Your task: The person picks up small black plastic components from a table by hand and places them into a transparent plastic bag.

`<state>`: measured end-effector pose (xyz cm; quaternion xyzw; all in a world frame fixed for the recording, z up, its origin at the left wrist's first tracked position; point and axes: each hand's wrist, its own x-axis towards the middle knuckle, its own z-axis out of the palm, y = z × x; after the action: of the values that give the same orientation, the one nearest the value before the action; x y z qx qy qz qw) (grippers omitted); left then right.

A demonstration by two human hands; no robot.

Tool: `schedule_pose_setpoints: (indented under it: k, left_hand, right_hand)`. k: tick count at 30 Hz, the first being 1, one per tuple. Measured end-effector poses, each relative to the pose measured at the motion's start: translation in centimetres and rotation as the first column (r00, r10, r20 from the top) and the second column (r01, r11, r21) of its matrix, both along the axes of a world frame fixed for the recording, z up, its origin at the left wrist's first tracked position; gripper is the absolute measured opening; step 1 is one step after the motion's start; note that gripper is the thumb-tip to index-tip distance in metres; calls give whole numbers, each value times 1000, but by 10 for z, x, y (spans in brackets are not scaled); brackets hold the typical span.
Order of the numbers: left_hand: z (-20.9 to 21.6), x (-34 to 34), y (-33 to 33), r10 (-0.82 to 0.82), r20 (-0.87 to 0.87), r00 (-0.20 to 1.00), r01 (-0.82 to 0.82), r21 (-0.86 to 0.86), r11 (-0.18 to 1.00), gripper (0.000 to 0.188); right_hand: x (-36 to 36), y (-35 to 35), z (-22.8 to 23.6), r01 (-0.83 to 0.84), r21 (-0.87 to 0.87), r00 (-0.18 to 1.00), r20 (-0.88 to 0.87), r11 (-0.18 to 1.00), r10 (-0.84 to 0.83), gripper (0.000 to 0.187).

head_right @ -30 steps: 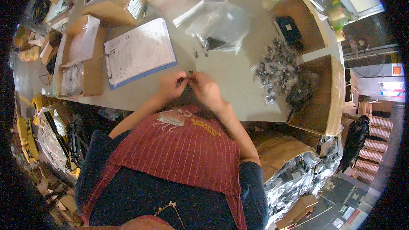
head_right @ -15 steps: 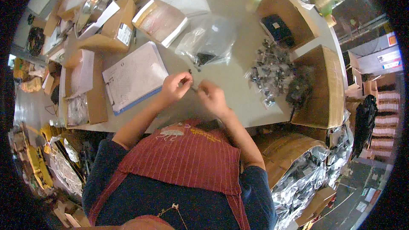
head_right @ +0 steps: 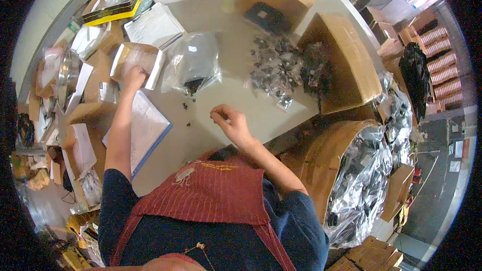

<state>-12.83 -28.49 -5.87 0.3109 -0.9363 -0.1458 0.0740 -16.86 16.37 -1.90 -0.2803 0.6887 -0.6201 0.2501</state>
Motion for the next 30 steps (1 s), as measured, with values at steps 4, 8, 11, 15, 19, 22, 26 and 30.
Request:
schedule_pose_setpoints:
  k: [4,8,11,15,19,22,26,30]
  left_hand:
    - [37,1,30,23,-58,998,-18,86,996,32]
    - [24,18,26,-1,-316,949,21,62,998,42]
    - [2,31,15,24,-545,838,-32,-5,999,50]
    - [67,34,137,433,-547,716,251,781,572,54]
    - [82,69,222,393,-442,807,372,896,245,45]
    - [60,85,246,379,-475,794,360,870,337,39]
    - [54,102,241,340,-344,875,264,929,260,40]
    - [65,107,235,296,-308,904,273,950,153,39]
  right_hand:
    - [-5,8,-14,-2,106,1000,25,994,-1,19]
    - [-1,-4,-14,119,-5,992,40,993,-118,29]
    - [-1,-15,-4,67,-48,997,-24,997,-68,35]
    - [-4,-34,15,-45,-12,998,-36,999,45,35]
    - [0,-61,38,-157,-76,986,-76,985,151,36]
    - [1,-73,35,-112,-25,993,46,993,113,31]
    - [-1,-70,6,-98,-17,988,116,995,100,15]
    - [2,-62,-3,-166,-14,981,102,986,167,15]
